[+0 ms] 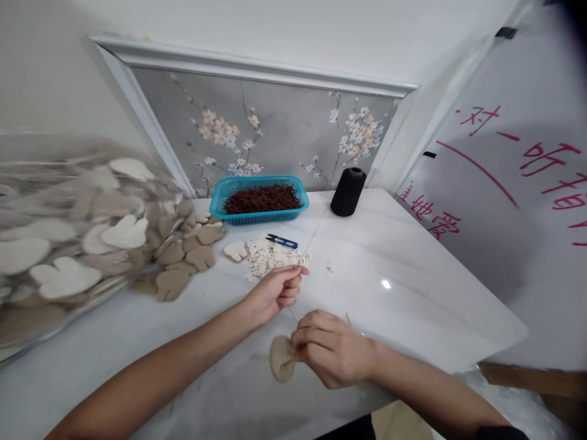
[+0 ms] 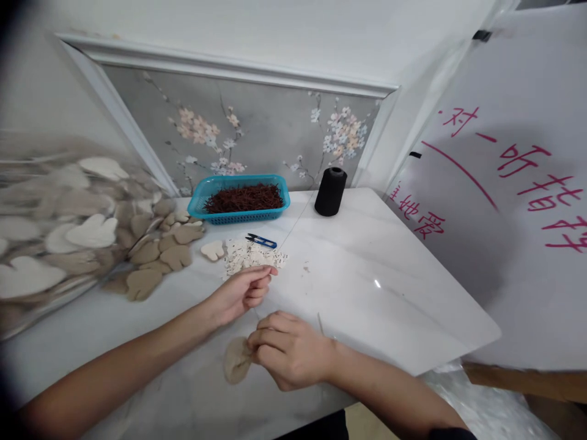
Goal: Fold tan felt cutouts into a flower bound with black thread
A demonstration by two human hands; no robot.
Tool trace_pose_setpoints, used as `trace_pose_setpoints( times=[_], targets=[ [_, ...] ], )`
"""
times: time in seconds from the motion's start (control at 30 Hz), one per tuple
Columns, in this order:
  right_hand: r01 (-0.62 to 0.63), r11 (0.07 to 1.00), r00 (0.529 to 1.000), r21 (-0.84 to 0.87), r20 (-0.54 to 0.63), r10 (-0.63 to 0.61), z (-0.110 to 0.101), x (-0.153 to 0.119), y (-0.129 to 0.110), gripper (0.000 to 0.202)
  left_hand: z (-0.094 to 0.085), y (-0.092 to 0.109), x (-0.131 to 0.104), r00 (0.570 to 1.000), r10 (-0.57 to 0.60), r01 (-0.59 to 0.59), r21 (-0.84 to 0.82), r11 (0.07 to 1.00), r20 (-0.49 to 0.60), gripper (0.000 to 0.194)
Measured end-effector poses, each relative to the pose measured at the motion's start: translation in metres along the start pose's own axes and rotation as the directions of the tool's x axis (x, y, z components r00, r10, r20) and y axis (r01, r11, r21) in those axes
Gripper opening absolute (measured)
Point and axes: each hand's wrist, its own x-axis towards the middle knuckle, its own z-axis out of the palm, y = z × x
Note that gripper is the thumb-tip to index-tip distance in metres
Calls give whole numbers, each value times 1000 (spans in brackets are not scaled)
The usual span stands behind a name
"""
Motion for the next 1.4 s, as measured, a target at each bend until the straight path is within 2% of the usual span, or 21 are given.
trace_pose_setpoints(
  times=[0.1,0.17,0.23,0.27,0.3,0.37,0.43,0.47,0.53,0.6,0.67,0.77,0.87,0.97,1.07,1.17,1.27,1.33,1.4],
  targets=[
    [-23,998,996,58,-82,28,-13,3,0,14,-14,-1,-1,992,67,-52,132,990,-111,28],
    [-53,992,983,116,-167,72,-22,2,4,15,-20,-2,-3,985,105,-68,252,965,-134,34],
    [-114,979,949,170,-272,158,-29,-1,10,16,-21,-4,-6,978,174,-103,459,883,-116,39],
    [-161,968,919,192,-328,218,-31,-4,15,16,-20,-6,-8,969,229,-133,590,796,-91,40],
    [-218,953,880,211,-379,286,-33,-7,19,16,-18,-7,-11,957,286,-157,726,669,-57,41],
    [-340,911,796,235,-445,411,-34,-12,27,14,-12,-13,-16,935,354,-153,932,328,29,41],
    [-430,877,749,214,-458,479,-31,-14,34,12,-5,-21,-23,936,341,-85,996,-8,83,41],
    [-454,872,751,186,-446,486,-29,-15,35,10,-2,-25,-26,943,319,-51,987,-150,97,40],
    [-459,880,789,119,-400,466,-23,-15,37,9,5,-32,-34,947,291,-22,930,-368,138,42],
    [-437,897,837,69,-336,433,-17,-13,36,10,11,-36,-42,940,282,-24,862,-506,192,48],
    [-416,908,869,50,-271,414,-11,-12,32,11,16,-37,-50,931,282,-27,811,-585,234,49],
    [-410,910,893,57,-179,414,-4,-9,25,12,22,-37,-61,925,268,-39,770,-637,268,44],
    [-406,912,905,61,-115,410,0,-8,20,11,23,-37,-70,933,197,-107,756,-646,300,40],
    [-380,924,922,50,-66,382,2,-9,19,10,22,-29,-75,940,131,-174,771,-612,316,36],
    [-336,941,940,42,-39,338,1,-9,19,12,19,-10,-76,955,102,-178,814,-553,278,34],
    [-299,953,952,53,-54,301,-2,-7,19,14,12,13,-71,954,94,-209,860,-465,283,28],
    [-257,965,963,61,-73,261,-4,-6,17,14,1,28,-60,913,130,-325,882,-342,388,26],
    [-235,971,967,48,-90,238,-4,-7,17,13,-6,32,-49,873,177,-416,884,-215,454,31],
    [-215,976,970,33,-107,217,-5,-7,17,12,-11,31,-38,854,212,-478,877,-42,476,32]
  ],
)
